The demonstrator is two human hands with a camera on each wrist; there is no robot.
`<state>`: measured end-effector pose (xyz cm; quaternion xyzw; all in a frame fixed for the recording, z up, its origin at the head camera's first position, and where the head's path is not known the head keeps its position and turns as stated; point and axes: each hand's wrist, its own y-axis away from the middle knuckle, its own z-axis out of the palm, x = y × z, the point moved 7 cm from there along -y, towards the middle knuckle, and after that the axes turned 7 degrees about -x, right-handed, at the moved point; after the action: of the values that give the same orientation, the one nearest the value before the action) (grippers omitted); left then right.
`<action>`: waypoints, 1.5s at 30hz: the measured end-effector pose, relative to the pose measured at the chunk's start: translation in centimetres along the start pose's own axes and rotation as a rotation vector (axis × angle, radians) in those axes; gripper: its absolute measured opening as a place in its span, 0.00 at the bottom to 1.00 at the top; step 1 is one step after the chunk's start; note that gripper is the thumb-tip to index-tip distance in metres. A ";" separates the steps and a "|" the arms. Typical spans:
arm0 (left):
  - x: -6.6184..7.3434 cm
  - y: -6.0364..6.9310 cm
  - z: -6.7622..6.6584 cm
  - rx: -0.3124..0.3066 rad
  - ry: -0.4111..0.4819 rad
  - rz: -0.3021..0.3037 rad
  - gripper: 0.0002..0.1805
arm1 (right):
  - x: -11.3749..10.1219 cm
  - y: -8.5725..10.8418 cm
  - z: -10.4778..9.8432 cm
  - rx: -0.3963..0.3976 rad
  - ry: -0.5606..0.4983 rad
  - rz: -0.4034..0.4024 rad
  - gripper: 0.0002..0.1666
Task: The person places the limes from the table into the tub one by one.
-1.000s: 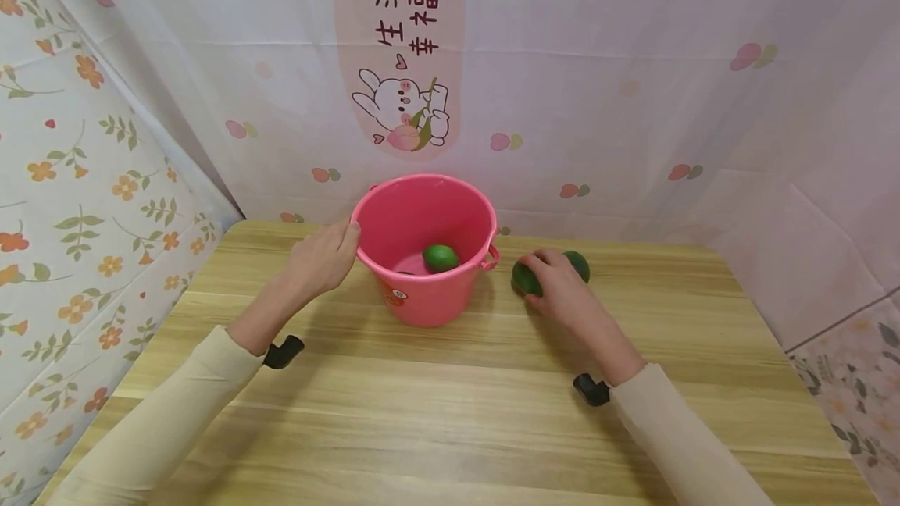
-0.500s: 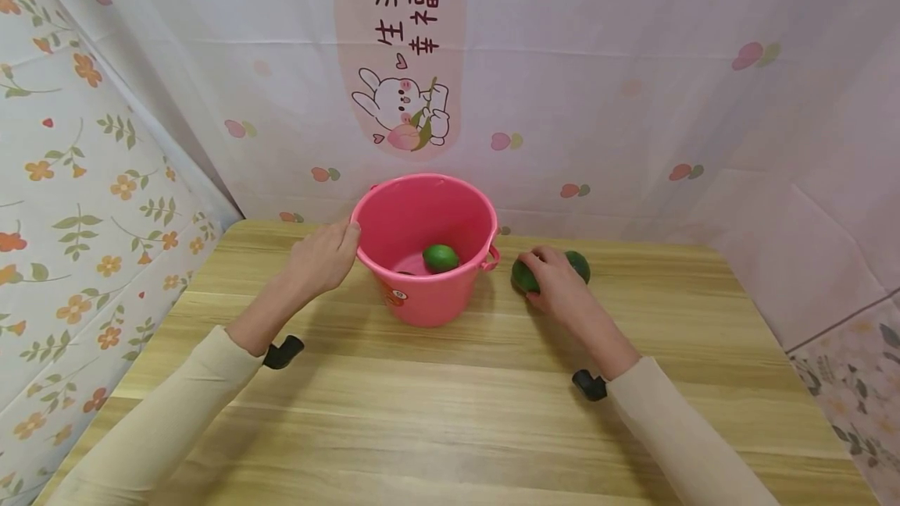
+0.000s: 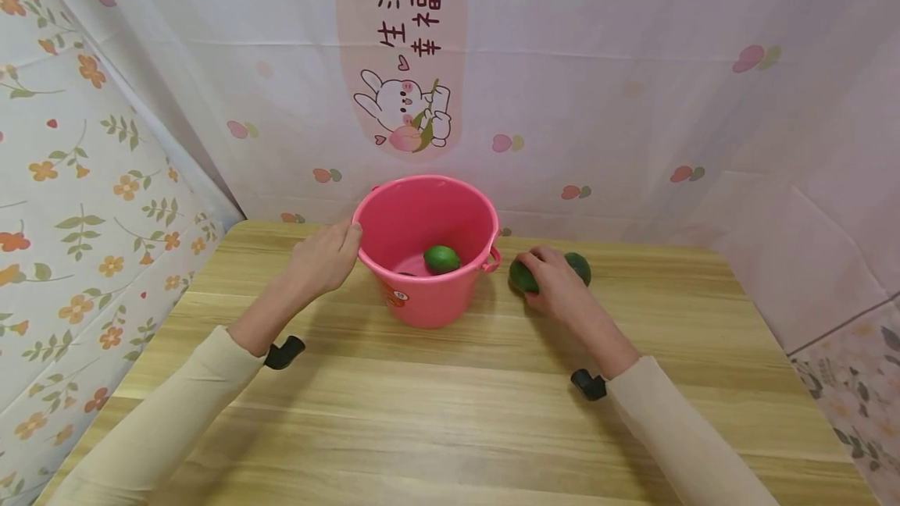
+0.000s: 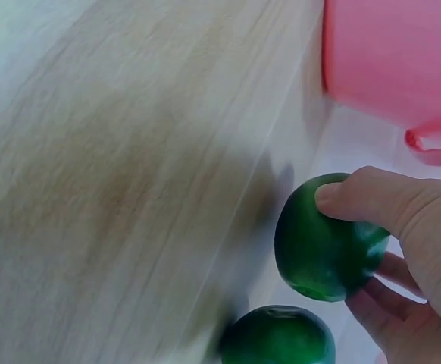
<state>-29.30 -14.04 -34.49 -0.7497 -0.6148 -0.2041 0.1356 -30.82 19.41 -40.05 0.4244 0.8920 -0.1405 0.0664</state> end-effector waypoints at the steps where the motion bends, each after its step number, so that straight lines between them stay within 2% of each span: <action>1: 0.0 0.0 0.0 0.000 -0.001 -0.001 0.25 | 0.0 0.0 0.0 0.003 -0.004 0.001 0.36; 6: -0.1 0.0 0.0 0.005 -0.010 -0.008 0.25 | -0.1 -0.1 -0.4 0.012 -0.020 -0.001 0.36; 14: -0.1 0.1 0.0 0.008 -0.008 -0.005 0.25 | -0.1 0.1 -1.0 0.009 -0.066 0.047 0.36; 24: 0.0 0.1 -0.1 0.009 -0.003 0.001 0.25 | -0.5 0.3 -2.1 0.054 -0.117 0.023 0.36; 28: -0.1 0.1 -0.1 0.008 -0.001 -0.002 0.26 | -0.7 0.5 -2.7 0.081 -0.110 0.008 0.36; 39: -0.1 0.1 -0.1 0.019 -0.001 0.007 0.25 | -0.8 0.9 -3.8 0.100 -0.107 0.039 0.38; 45: -0.2 0.2 -0.1 0.020 0.008 0.014 0.24 | -1.2 1.2 -4.7 0.083 -0.114 0.065 0.38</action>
<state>-29.17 -14.27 -34.49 -0.7517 -0.6111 -0.2000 0.1468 -29.13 20.62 -35.55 0.4468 0.8660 -0.1991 0.1038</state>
